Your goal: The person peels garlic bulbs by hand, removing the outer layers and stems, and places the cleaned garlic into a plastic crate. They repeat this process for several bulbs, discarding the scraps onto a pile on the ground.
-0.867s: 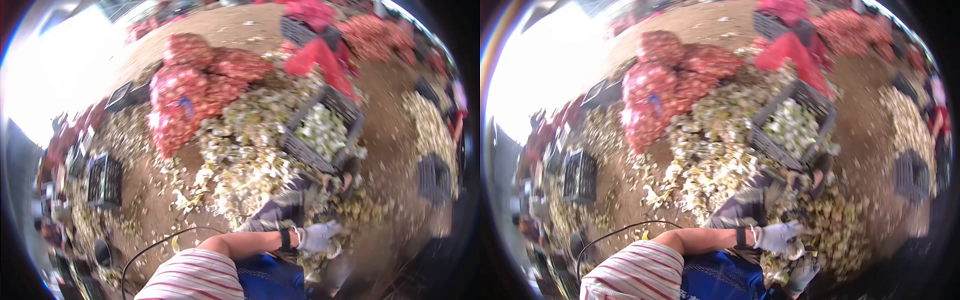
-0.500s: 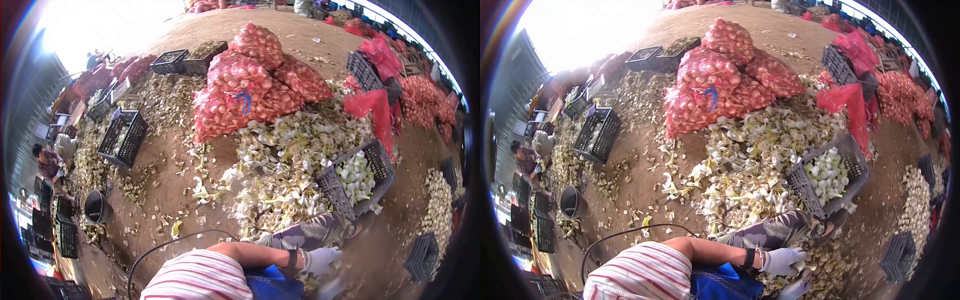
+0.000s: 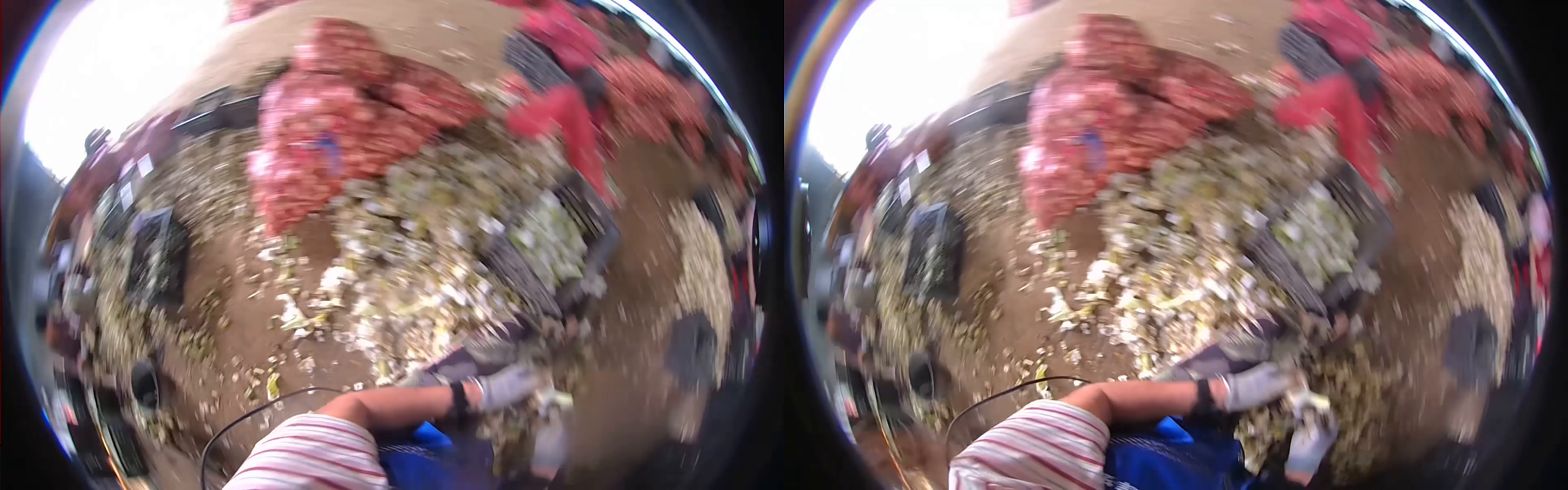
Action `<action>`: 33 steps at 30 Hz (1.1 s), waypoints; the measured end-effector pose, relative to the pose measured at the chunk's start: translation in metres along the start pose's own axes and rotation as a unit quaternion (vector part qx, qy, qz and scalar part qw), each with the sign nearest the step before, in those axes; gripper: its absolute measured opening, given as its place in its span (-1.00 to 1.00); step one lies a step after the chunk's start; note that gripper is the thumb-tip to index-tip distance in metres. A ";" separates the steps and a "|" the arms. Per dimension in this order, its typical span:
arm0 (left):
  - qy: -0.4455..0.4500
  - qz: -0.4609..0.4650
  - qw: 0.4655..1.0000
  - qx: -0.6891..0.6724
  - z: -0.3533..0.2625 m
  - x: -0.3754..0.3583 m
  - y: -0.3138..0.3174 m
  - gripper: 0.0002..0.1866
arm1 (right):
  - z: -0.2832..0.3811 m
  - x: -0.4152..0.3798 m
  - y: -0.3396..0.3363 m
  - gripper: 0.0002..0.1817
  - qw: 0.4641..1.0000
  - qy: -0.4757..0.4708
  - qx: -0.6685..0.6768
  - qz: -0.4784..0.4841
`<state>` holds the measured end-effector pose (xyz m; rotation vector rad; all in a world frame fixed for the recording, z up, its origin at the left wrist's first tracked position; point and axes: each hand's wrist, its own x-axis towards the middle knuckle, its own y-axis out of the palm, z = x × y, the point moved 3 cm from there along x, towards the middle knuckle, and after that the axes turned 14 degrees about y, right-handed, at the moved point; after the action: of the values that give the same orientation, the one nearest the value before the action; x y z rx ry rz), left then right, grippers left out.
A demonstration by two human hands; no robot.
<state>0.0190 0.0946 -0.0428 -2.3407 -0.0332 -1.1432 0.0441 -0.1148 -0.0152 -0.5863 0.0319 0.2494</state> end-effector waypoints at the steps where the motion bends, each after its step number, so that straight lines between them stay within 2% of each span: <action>1: -0.239 0.073 0.934 -0.256 -0.012 0.029 -0.030 -0.70 | 0.027 -0.001 -0.001 -0.82 0.975 0.128 0.181 0.019; 2: -0.461 0.038 0.719 -0.519 -0.022 0.037 -0.030 -0.75 | 0.043 -0.002 -0.013 -0.85 0.991 0.123 0.052 -0.027; 3: -0.463 0.052 0.627 -0.625 -0.018 0.025 -0.013 -0.64 | -0.001 0.003 -0.022 -0.79 0.992 0.115 -0.023 -0.044; 4: -0.414 0.049 0.732 -0.539 -0.018 0.014 0.008 -0.51 | 0.044 0.005 -0.023 -0.72 0.991 0.127 0.005 -0.034; 5: -0.513 0.061 0.571 -0.638 -0.034 0.031 0.002 -0.50 | 0.049 0.005 -0.024 -0.69 0.993 0.099 0.039 -0.044; 6: -0.473 0.065 0.508 -0.717 -0.045 0.038 0.011 -0.50 | 0.057 0.005 -0.025 -0.70 0.995 0.035 0.054 -0.073; 7: -0.460 0.078 0.649 -0.601 -0.057 0.061 0.006 -0.53 | 0.043 0.005 -0.025 -0.72 0.996 -0.032 0.039 -0.074; 8: -0.477 0.061 0.587 -0.652 -0.055 0.039 0.027 -0.53 | 0.038 -0.001 -0.023 -0.71 0.994 -0.031 0.087 -0.054; 9: -0.482 0.042 0.526 -0.699 -0.051 0.023 0.054 -0.52 | 0.031 -0.011 -0.023 -0.70 0.956 0.109 0.264 -0.071; 11: -0.539 0.029 0.424 -0.727 -0.056 0.037 0.045 -0.52 | 0.004 -0.019 -0.034 -0.63 0.932 0.135 0.326 -0.088; 12: -0.550 0.019 0.493 -0.674 -0.051 0.039 0.053 -0.46 | -0.005 -0.029 -0.039 -0.58 0.912 0.165 0.373 -0.042; 13: -0.551 0.024 0.442 -0.708 -0.046 0.030 0.062 -0.44 | -0.010 -0.037 -0.036 -0.53 0.893 0.119 0.433 -0.039; 15: -0.555 0.056 0.501 -0.661 -0.047 0.030 0.068 -0.42 | -0.006 -0.046 -0.036 -0.54 0.905 0.135 0.404 -0.008; 16: -0.549 0.019 0.530 -0.646 -0.054 0.040 0.071 -0.57 | -0.014 -0.052 -0.027 -0.55 0.904 0.142 0.404 -0.016; 17: -0.553 0.033 0.527 -0.645 -0.054 0.037 0.076 -0.57 | -0.030 -0.057 -0.022 -0.63 0.908 0.173 0.379 -0.040; 18: -0.400 0.160 0.799 -0.419 -0.045 0.036 0.071 -0.58 | -0.046 -0.064 -0.019 -0.69 0.916 0.174 0.357 -0.061; 19: -0.172 0.257 0.942 -0.133 -0.046 0.044 0.067 -0.55 | -0.045 -0.067 -0.023 -0.73 0.923 0.175 0.333 -0.082; 20: -0.291 0.164 0.890 -0.309 -0.041 0.045 0.074 -0.45 | -0.047 -0.067 -0.027 -0.73 0.860 0.173 0.467 -0.111; 21: -0.352 0.105 0.855 -0.365 -0.045 0.042 0.074 -0.54 | -0.047 -0.068 -0.031 -0.71 0.778 0.166 0.590 -0.137; 22: -0.469 0.045 0.751 -0.462 -0.049 0.043 0.077 -0.59 | -0.082 -0.076 -0.026 -0.70 0.770 0.196 0.583 -0.167; 23: -0.571 -0.016 0.619 -0.539 -0.052 0.041 0.081 -0.62 | -0.086 -0.079 -0.030 -0.70 0.766 0.196 0.586 -0.176; 24: -0.391 0.162 0.818 -0.390 -0.058 0.047 0.074 -0.63 | -0.093 -0.082 -0.033 -0.70 0.712 0.196 0.642 -0.205; 25: -0.508 -0.016 0.640 -0.576 -0.069 0.048 0.073 -0.63 | -0.097 -0.085 -0.037 -0.70 0.653 0.195 0.694 -0.232; 26: -0.491 0.024 0.656 -0.572 -0.071 0.049 0.068 -0.63 | -0.098 -0.091 -0.045 -0.70 0.564 0.210 0.759 -0.249; 27: -0.472 0.063 0.672 -0.567 -0.069 0.052 0.063 -0.62 | -0.104 -0.097 -0.050 -0.69 0.554 0.196 0.768 -0.253; 28: -0.438 0.148 0.760 -0.456 -0.072 0.059 0.062 -0.64 | -0.101 -0.101 -0.055 -0.70 0.557 0.196 0.769 -0.245; 29: -0.308 0.317 0.823 -0.357 -0.061 0.060 0.066 -0.63 | -0.098 -0.104 -0.060 -0.70 0.561 0.197 0.769 -0.235; 30: -0.193 0.320 0.891 -0.259 -0.065 0.066 0.075 -0.63 | -0.101 -0.108 -0.058 -0.70 0.556 0.196 0.772 -0.237; 31: -0.069 0.312 0.935 -0.154 -0.075 0.078 0.086 -0.62 | -0.102 -0.109 -0.056 -0.70 0.615 0.191 0.733 -0.217; 32: -0.008 0.284 0.947 -0.147 -0.077 0.082 0.098 -0.62 | -0.103 -0.108 -0.054 -0.69 0.672 0.184 0.690 -0.197; 33: -0.005 0.288 0.946 -0.147 -0.079 0.086 0.109 -0.62 | -0.106 -0.109 -0.052 -0.69 0.668 0.181 0.693 -0.200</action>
<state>0.0436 -0.0536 0.0115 -2.3584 0.8160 -0.8784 -0.0450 -0.2391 -0.0646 0.9251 0.4407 -0.3598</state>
